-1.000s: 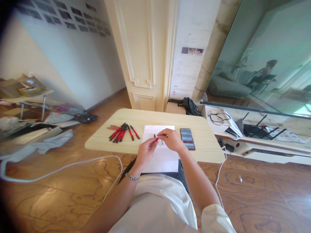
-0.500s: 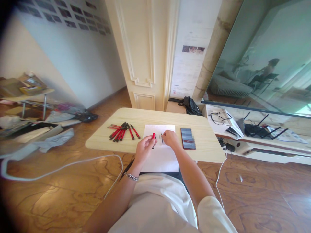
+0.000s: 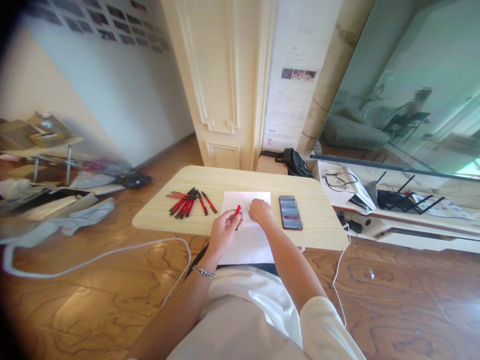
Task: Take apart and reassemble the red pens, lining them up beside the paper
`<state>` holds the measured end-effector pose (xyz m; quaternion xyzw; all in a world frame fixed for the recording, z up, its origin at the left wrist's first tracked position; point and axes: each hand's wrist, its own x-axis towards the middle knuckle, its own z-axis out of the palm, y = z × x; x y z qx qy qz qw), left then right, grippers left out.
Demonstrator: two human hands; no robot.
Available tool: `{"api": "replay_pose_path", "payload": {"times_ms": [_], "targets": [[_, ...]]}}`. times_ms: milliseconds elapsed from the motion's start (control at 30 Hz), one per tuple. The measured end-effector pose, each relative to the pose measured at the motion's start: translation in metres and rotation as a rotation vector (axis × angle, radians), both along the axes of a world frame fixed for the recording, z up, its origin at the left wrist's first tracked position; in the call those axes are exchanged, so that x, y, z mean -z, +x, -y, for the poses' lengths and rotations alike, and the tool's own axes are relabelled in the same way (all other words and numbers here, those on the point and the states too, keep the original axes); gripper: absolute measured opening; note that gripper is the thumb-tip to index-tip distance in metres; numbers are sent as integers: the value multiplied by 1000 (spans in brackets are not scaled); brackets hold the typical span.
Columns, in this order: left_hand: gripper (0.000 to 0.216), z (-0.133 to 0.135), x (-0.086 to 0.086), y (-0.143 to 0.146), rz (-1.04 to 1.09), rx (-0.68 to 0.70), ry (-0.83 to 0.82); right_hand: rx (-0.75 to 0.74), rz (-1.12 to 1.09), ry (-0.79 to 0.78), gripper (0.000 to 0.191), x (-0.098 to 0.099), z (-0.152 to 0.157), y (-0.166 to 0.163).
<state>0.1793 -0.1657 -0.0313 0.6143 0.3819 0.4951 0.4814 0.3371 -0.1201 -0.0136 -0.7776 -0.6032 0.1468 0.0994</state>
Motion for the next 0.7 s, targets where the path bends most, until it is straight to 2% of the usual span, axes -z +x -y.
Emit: {"api": "replay_pose_path", "payload": {"times_ms": [100, 200, 300, 400, 533, 700], "targets": [[35, 0, -1, -2, -5, 2, 10, 64, -144, 115, 24, 3, -2, 5], [36, 1, -2, -2, 10, 3, 3, 36, -517, 257, 25, 1, -2, 11], [35, 2, -3, 0, 26, 11, -10, 29, -902, 416, 29, -11, 4, 13], [34, 3, -3, 2, 24, 12, 1, 36, -1190, 560, 31, -30, 16, 11], [33, 3, -1, 3, -9, 21, 32, 26, -1318, 659, 33, -51, 29, 6], [34, 4, -1, 4, -28, 32, 44, 26, -1375, 712, 32, -56, 30, -1]]}}
